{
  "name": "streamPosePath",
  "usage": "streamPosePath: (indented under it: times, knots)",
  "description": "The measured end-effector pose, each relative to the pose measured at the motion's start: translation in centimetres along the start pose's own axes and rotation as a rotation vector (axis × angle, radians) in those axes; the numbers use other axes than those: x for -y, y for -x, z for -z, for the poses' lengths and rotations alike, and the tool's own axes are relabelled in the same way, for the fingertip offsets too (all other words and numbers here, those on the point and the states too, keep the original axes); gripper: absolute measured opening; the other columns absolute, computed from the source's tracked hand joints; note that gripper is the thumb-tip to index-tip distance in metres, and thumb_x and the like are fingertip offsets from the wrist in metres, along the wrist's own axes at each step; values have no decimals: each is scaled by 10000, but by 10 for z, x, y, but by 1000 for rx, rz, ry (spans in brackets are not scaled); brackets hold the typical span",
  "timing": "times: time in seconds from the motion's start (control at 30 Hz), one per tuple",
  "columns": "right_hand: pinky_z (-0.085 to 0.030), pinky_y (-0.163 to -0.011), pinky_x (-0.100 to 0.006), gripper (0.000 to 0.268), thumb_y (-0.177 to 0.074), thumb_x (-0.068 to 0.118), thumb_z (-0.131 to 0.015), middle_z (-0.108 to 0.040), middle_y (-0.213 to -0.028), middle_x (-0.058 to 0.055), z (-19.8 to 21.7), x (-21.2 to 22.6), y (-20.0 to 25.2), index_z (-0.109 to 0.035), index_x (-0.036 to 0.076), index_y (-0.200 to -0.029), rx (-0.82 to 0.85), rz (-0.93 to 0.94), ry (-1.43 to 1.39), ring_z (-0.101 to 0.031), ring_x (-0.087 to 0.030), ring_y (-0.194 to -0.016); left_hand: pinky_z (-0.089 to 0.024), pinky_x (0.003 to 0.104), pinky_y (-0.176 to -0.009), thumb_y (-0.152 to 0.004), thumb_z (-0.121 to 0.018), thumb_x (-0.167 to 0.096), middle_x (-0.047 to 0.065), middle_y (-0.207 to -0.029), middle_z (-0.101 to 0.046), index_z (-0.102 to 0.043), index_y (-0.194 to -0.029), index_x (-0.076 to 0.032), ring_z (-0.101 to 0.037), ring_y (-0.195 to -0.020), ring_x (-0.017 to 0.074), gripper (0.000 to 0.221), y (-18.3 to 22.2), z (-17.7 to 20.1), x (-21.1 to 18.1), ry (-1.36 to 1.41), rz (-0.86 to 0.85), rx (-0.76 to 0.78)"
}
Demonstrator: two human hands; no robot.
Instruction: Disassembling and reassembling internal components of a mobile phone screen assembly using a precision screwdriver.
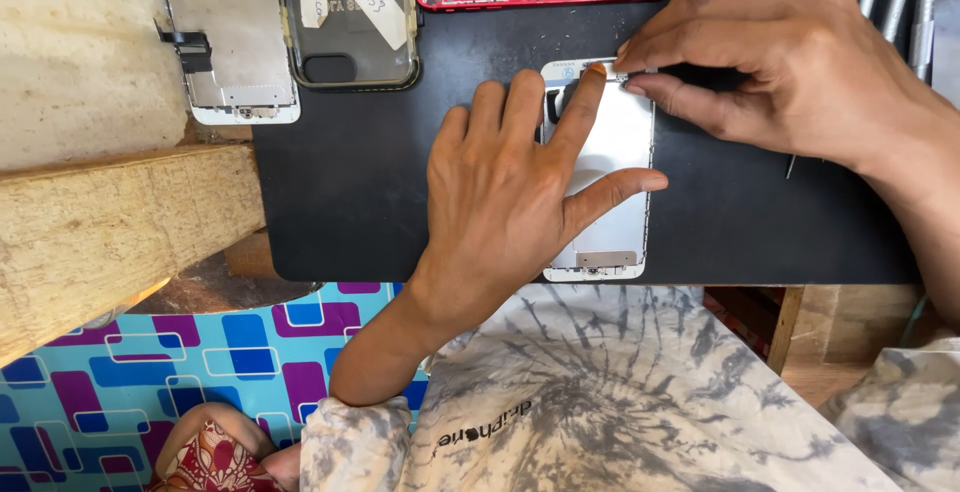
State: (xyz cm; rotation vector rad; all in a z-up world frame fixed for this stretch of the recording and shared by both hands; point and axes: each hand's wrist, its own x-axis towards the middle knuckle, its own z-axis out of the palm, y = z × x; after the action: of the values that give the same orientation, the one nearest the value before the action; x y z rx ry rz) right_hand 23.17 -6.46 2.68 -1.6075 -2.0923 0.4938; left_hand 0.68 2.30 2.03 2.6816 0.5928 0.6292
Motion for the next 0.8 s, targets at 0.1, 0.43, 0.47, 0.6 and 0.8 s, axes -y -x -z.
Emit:
streamPosePath:
  times: [0.1, 0.43, 0.47, 0.6, 0.8]
  knots:
    - [-559, -895, -389, 237, -870, -73, -849, -768, -1137, -138, 1, -1, 1, -779, -77, -1097, 2, -37, -20, -673, -287, -1055, -341, 376, -663, -957, -549, -647, 97, -898, -466, -680, -1273, -19, -402, -744, 235, 715, -1, 0, -1, -23, 7, 9]
    - [-575, -893, -381, 218, -872, 15, -852, -744, -1162, -91, 5, 1, 1, -836, 37, -1088, 41, 79, 179, -674, -258, -1048, -337, 380, -683, -960, -542, -656, 107, -926, -478, -684, -1292, -29, -372, -754, 242, 724, 6, -5, -2, -8, -5, -35]
    - [-569, -897, -388, 243, -866, 36, -854, -728, -1153, -92, 4, 1, 2, -841, 56, -1108, 50, 59, 182, -665, -261, -1054, -341, 383, -688, -964, -547, -650, 115, -947, -491, -680, -1305, -51, -378, -760, 248, 702, 7, -6, -2, -6, -10, -31]
    - [-575, -946, -400, 233, -872, 94, -862, -719, -1163, -82, 2, -6, 7, -845, 95, -1104, 34, 56, 230, -673, -266, -1126, -337, 382, -680, -936, -566, -669, 108, -915, -476, -703, -1275, -44, -372, -751, 242, 724, 7, -8, 0, 5, -21, -41]
    - [-532, -916, -402, 153, -900, 101, -882, -714, -1136, -85, 4, -10, 8, -856, 88, -1050, -12, 108, 207, -653, -257, -1047, -340, 393, -762, -943, -488, -689, 92, -927, -422, -626, -1378, -69, -371, -806, 249, 770, 13, -9, 1, 67, 11, 43]
